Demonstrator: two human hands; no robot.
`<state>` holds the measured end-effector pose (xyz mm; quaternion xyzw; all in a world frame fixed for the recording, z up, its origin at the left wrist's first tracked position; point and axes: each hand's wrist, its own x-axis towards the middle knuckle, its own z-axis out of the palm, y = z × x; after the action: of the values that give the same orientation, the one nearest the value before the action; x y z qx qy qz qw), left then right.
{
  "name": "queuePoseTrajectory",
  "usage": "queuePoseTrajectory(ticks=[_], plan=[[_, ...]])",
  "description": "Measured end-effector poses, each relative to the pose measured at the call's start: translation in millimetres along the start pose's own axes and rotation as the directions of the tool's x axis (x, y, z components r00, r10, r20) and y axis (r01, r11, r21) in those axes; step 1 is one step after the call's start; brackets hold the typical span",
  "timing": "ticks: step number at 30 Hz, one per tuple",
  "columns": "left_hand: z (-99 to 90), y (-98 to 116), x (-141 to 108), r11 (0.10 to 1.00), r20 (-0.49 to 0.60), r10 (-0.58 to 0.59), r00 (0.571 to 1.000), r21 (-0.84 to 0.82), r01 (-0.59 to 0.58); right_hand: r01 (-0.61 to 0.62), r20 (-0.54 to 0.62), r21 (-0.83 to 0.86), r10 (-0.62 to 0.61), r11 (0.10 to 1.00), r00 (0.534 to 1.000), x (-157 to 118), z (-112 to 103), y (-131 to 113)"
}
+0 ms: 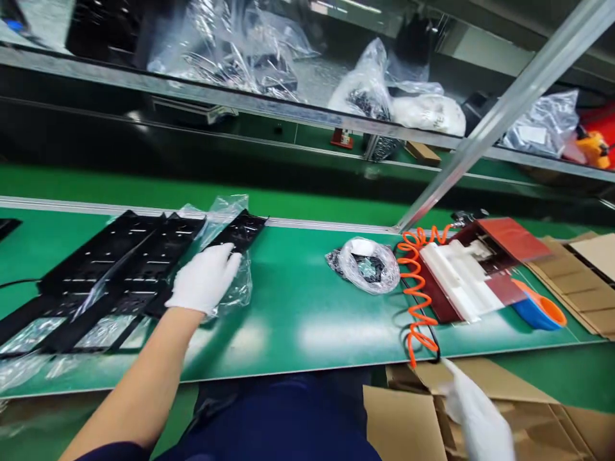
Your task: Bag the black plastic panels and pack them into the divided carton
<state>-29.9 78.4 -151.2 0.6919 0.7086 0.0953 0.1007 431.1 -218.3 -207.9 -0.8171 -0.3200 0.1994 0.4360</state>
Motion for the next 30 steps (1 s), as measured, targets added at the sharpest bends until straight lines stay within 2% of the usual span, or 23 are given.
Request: queuePoseTrajectory(ticks=[1,2,3,5,6,9,11,12,13,14,16,18,20,21,22,23,24,25,26,27,28,29,30], plan=[[-2.7,-20,6,0.994,0.020,-0.096,0.995,0.053,0.095,-0.045,0.183,0.062,0.033,0.997,0.983,0,36,-25],[-2.4,-39,10,0.982,0.063,-0.175,0.983,0.088,0.170,-0.052,0.385,0.100,0.010,0.994,0.923,-1,75,-50],[0.2,-54,12,0.971,0.125,-0.229,0.965,0.103,0.217,-0.048,0.571,0.127,-0.033,0.991,0.820,-3,114,-75],[9.8,-77,12,0.962,0.241,-0.273,0.931,0.083,0.260,-0.103,0.801,0.185,-0.090,0.977,0.591,-13,187,-116],[15.5,-84,10,0.965,0.281,-0.262,0.923,0.054,0.258,-0.145,0.866,0.198,-0.103,0.969,0.489,-20,219,-129],[32.8,-88,-5,0.976,0.322,-0.169,0.931,-0.078,0.204,-0.291,0.946,0.180,-0.084,0.940,0.313,-46,292,-149],[43.5,-78,-19,0.943,0.323,-0.138,0.936,-0.247,0.224,-0.361,0.972,0.142,-0.061,0.922,0.228,-61,322,-154],[48.4,-71,-26,0.909,0.321,-0.131,0.938,-0.338,0.243,-0.395,0.976,0.131,-0.049,0.909,0.212,-67,332,-157],[52.7,-63,-33,0.869,0.324,-0.121,0.938,-0.422,0.258,-0.431,0.975,0.128,-0.032,0.893,0.222,-70,338,-161],[56.1,-54,-40,0.834,0.331,-0.105,0.938,-0.484,0.265,-0.471,0.967,0.130,-0.006,0.872,0.254,-72,341,-165],[58.3,-36,-52,0.769,0.369,-0.037,0.929,-0.583,0.262,-0.553,0.929,0.157,0.067,0.818,0.363,-67,336,-172],[53.7,-23,-60,0.646,0.359,0.014,0.933,-0.716,0.265,-0.609,0.886,0.229,0.096,0.759,0.453,-54,316,-176],[45.3,-16,-62,0.546,0.243,-0.014,0.970,-0.811,0.211,-0.609,0.844,0.342,0.050,0.716,0.534,-37,283,-172],[41.8,-15,-60,0.576,0.170,-0.019,0.985,-0.804,0.150,-0.582,0.817,0.397,0.016,0.710,0.577,-28,262,-167],[40.0,-14,-57,0.675,0.108,0.006,0.994,-0.734,0.076,-0.536,0.775,0.448,-0.012,0.716,0.632,-21,240,-160],[40.3,-14,-53,0.803,0.086,0.070,0.994,-0.595,-0.005,-0.473,0.721,0.487,-0.033,0.734,0.692,-14,216,-152],[42.6,-14,-49,0.908,0.113,0.152,0.982,-0.408,-0.093,-0.399,0.661,0.507,-0.047,0.764,0.749,-9,192,-144],[46.4,-13,-45,0.959,0.173,0.220,0.960,-0.217,-0.181,-0.314,0.590,0.515,-0.065,0.798,0.805,-5,168,-134],[50.4,-10,-42,0.966,0.235,0.258,0.937,-0.066,-0.249,-0.225,0.530,0.501,-0.091,0.835,0.843,-1,146,-124],[53.5,-6,-41,0.958,0.281,0.272,0.920,0.014,-0.287,-0.147,0.470,0.484,-0.115,0.863,0.875,2,125,-113],[54.5,-1,-41,0.954,0.307,0.281,0.909,0.010,-0.299,-0.090,0.415,0.476,-0.133,0.875,0.900,4,106,-103],[52.6,6,-42,0.952,0.327,0.306,0.894,-0.077,-0.297,-0.045,0.362,0.480,-0.151,0.876,0.920,6,90,-93],[47.8,12,-45,0.929,0.351,0.357,0.866,-0.233,-0.288,-0.009,0.307,0.494,-0.165,0.869,0.937,7,76,-83]])
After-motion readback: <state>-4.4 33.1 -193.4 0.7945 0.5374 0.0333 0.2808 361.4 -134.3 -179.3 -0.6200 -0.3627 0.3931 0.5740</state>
